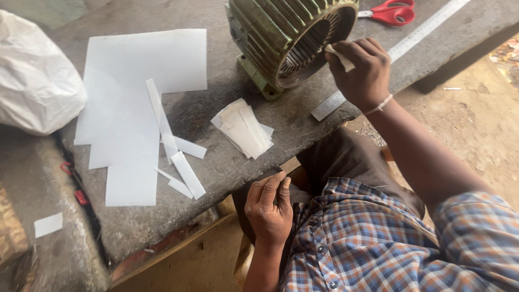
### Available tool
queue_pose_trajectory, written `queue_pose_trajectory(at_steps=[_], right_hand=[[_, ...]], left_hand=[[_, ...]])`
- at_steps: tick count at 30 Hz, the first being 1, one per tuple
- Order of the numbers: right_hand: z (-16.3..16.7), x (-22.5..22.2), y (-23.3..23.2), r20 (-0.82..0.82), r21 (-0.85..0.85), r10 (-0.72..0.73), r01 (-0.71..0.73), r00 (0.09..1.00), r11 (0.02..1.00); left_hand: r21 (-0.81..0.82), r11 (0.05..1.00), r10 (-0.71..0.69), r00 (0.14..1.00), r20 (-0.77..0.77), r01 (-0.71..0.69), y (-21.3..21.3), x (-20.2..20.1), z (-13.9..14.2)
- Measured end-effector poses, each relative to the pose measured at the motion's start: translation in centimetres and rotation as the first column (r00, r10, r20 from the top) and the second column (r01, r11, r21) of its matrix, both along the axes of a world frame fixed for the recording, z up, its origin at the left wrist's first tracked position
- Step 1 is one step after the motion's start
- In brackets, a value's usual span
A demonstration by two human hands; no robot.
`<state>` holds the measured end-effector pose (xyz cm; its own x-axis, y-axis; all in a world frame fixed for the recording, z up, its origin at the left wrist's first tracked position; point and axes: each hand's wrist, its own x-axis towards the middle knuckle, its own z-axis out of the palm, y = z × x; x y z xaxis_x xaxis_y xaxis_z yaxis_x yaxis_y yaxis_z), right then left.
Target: The person sits at a workbench and folds small white insulating strips by hand, then presses each folded strip into a slot of an electric motor stator housing. They repeatedly pick strips from a stack, fold them, and insert them into successive slots around the stator.
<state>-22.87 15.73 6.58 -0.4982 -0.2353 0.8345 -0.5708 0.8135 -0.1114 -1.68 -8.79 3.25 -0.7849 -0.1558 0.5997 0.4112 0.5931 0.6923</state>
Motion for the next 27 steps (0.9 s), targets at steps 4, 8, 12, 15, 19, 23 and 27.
queue_pose_trajectory(at_steps=[4,8,12,15,19,23,27], right_hand=[[-0.3,-0.8,-0.4,0.020,-0.002,-0.039,0.039,0.999,0.999],[-0.5,-1.2,-0.8,0.031,-0.008,-0.027,0.027,0.999,1.000],[-0.8,-1.4,-1.4,0.054,-0.041,-0.016,0.018,0.998,0.999],[-0.6,-1.4,-1.8,0.067,-0.078,-0.015,0.020,0.998,0.997],[-0.2,-1.4,-1.9,0.134,-0.107,-0.039,0.054,0.990,0.993],[0.1,-1.4,-2.0,0.184,-0.121,-0.030,0.053,0.982,0.991],[0.7,-1.2,-1.9,0.196,-0.043,-0.048,0.058,0.979,0.997]], left_hand=[[-0.045,0.999,-0.020,0.998,0.052,0.022,0.1,-0.2,-0.2],[-0.090,0.996,-0.012,0.997,0.074,0.018,0.1,-0.3,-0.7],[-0.104,0.994,-0.012,0.997,0.077,0.020,0.0,-0.5,-0.9],[-0.113,0.993,-0.023,0.993,0.113,0.035,-0.3,-0.6,-1.0],[-0.108,0.993,-0.030,0.990,0.140,0.045,-0.3,-0.8,-1.0],[-0.117,0.992,-0.030,0.989,0.147,0.047,-0.5,-0.9,-1.1],[-0.116,0.992,-0.041,0.988,0.150,0.058,-0.7,-1.0,-1.2]])
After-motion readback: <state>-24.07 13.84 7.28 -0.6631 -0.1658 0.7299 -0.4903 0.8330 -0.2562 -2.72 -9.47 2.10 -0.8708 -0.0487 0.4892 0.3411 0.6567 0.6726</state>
